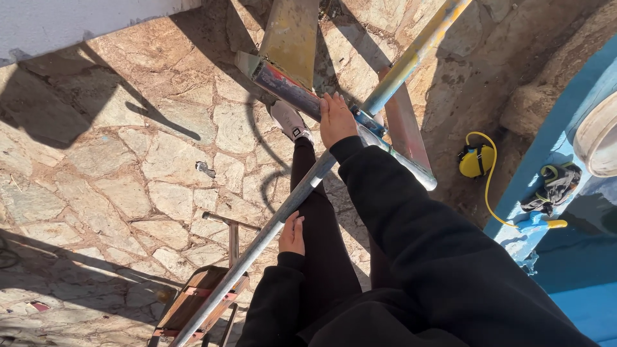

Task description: Sanding a metal frame manually using a sanding block and water

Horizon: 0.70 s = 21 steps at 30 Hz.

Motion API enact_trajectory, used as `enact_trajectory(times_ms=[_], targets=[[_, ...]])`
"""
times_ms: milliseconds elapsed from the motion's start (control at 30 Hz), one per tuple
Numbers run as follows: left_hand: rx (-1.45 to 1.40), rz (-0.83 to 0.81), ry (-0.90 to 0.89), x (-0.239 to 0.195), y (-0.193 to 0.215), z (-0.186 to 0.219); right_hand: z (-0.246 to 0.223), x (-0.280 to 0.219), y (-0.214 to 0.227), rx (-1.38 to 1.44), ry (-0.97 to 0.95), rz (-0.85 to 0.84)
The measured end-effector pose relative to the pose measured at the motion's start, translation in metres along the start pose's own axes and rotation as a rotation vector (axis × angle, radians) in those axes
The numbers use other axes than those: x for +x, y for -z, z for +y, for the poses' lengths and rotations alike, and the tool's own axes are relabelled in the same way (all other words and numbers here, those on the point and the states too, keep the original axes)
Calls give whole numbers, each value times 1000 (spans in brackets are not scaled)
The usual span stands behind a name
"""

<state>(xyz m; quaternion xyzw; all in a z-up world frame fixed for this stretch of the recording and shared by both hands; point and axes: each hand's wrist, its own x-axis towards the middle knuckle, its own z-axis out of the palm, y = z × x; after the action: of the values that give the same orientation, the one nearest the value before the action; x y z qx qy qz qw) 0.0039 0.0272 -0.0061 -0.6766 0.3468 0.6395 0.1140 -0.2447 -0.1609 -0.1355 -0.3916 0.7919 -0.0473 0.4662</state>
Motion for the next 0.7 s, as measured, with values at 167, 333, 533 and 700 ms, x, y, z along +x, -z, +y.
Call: enact_trajectory(times_ms=[167,333,533,700], targets=[[-13,-2,-11,1,-2,-2,-51,-37,27,67,87,-7],[20,-16,-29,-5,1,6,-17,-27,19,6,110,-23],[37,0,-31,3,-3,-6,-60,-40,22,156,176,29],[42,2,-63,1,-1,-4,-15,-29,22,-3,77,-32]])
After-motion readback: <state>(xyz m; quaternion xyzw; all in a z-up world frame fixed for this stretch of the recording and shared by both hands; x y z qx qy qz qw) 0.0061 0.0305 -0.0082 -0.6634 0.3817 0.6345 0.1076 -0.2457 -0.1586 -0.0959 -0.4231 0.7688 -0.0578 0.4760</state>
